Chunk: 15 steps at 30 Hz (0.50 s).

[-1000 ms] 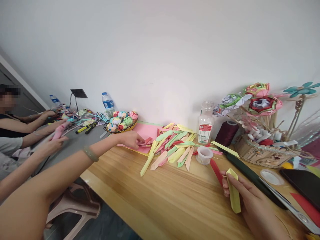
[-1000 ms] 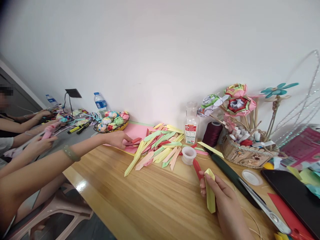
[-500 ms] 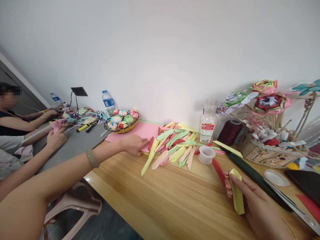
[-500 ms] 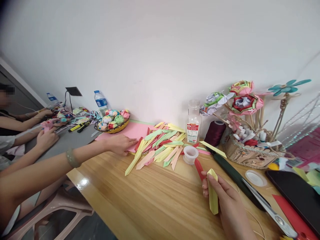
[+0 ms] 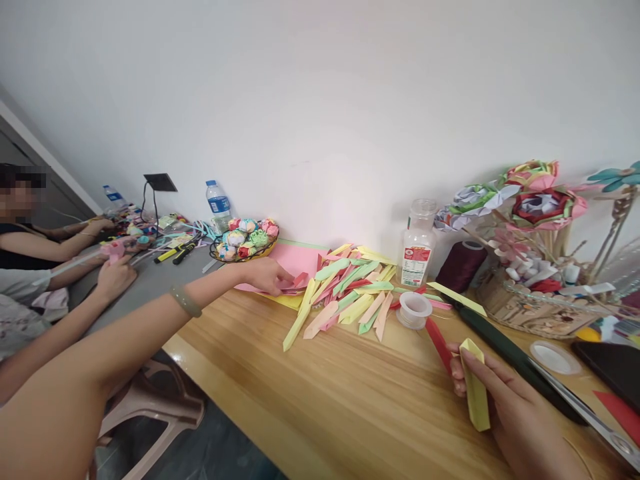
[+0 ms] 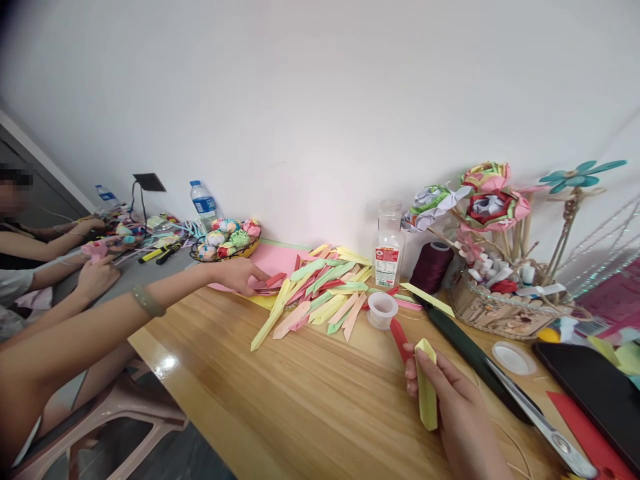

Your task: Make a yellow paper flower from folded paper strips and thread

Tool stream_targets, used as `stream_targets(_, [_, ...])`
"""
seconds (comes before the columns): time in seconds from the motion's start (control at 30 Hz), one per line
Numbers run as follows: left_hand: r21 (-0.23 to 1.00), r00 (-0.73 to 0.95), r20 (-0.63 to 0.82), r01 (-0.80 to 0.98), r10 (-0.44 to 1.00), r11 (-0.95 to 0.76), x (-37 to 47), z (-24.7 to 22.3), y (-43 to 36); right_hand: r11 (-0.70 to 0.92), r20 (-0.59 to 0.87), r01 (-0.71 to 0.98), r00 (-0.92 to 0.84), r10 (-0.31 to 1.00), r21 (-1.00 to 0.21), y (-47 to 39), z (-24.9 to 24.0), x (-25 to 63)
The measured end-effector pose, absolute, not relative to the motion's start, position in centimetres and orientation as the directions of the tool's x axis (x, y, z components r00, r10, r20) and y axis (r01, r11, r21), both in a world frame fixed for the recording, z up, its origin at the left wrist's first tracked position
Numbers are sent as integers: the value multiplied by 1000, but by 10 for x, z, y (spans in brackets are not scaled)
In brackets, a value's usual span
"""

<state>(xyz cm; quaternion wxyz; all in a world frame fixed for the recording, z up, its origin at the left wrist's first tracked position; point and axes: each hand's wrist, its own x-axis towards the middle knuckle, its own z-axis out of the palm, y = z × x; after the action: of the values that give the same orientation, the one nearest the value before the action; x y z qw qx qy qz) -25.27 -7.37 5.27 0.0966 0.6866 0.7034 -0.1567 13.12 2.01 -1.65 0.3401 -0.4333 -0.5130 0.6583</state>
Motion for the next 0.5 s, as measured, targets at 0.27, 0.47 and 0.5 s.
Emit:
stream_targets(0.27, [-52, -30, -367, 999, 930, 11, -255, 54, -71, -240, -217, -10, -389, 895, -971, 21, -17, 134])
stream_targets(0.47, [-29, -14, -394, 1000, 919, 3, -253, 56, -70, -241, -210, -33, -382, 900, -970, 21, -19, 132])
stream_targets(0.5, [-19, -1, -403, 1000, 915, -7, -252, 58, -69, -248, -217, -35, -381, 899, -968, 21, -20, 132])
